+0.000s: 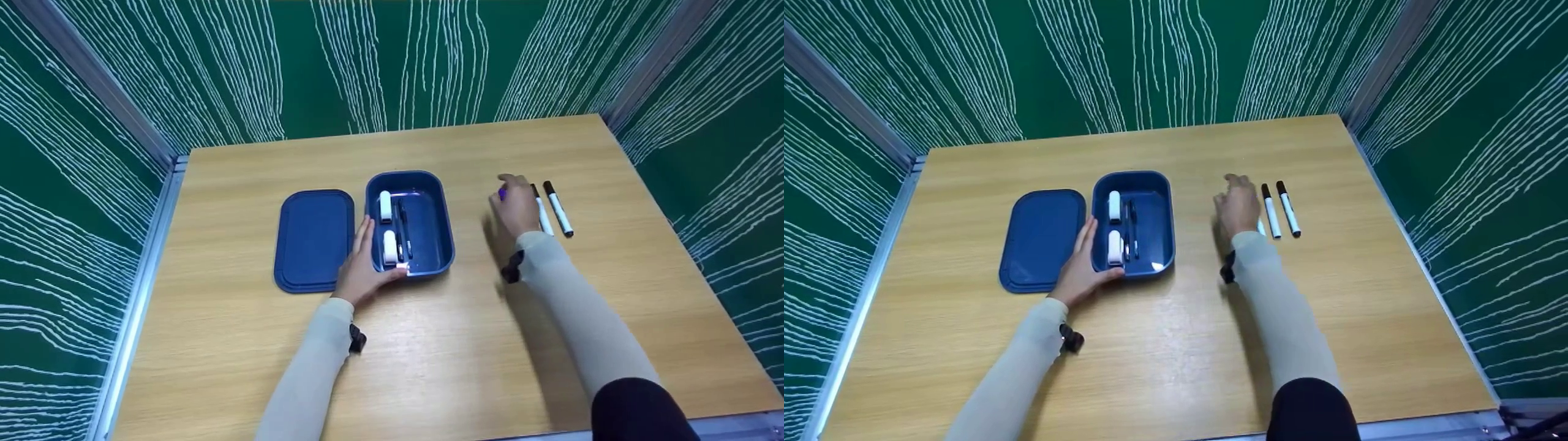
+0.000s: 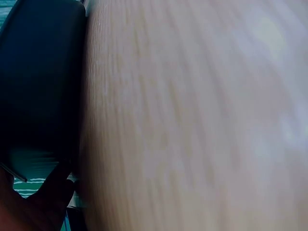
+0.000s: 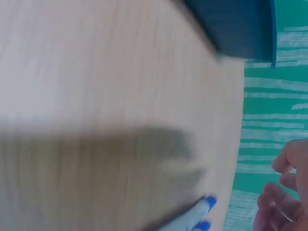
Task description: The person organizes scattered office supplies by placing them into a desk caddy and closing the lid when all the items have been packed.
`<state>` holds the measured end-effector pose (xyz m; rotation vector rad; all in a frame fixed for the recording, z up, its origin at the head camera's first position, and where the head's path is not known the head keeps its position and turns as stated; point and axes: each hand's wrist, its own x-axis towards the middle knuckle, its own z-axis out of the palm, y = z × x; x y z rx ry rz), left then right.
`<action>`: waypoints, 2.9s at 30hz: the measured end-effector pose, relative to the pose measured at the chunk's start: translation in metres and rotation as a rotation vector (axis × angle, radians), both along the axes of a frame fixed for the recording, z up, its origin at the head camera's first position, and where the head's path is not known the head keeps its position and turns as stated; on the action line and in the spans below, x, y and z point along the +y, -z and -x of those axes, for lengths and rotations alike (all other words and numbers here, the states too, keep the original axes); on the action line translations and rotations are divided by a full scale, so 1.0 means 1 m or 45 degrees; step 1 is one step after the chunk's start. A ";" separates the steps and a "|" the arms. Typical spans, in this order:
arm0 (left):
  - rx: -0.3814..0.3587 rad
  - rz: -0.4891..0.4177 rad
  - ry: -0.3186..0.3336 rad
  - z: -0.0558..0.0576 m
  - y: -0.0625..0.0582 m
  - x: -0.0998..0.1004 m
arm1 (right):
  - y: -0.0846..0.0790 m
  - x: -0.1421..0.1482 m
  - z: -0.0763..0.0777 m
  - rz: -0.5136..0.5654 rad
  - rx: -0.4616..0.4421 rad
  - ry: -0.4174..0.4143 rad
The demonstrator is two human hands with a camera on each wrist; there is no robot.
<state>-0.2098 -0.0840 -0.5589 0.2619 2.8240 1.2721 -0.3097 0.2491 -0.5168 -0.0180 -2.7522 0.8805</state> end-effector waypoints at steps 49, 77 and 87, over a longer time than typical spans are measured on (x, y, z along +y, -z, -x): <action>0.020 0.005 -0.004 0.000 0.001 -0.001 | 0.039 0.018 -0.014 -0.174 -0.168 0.058; -0.002 -0.026 0.001 -0.002 -0.001 -0.001 | 0.039 0.016 -0.016 -0.149 -0.160 0.020; 0.013 -0.005 0.005 -0.001 0.001 -0.001 | 0.041 0.014 -0.021 -0.012 -0.246 0.017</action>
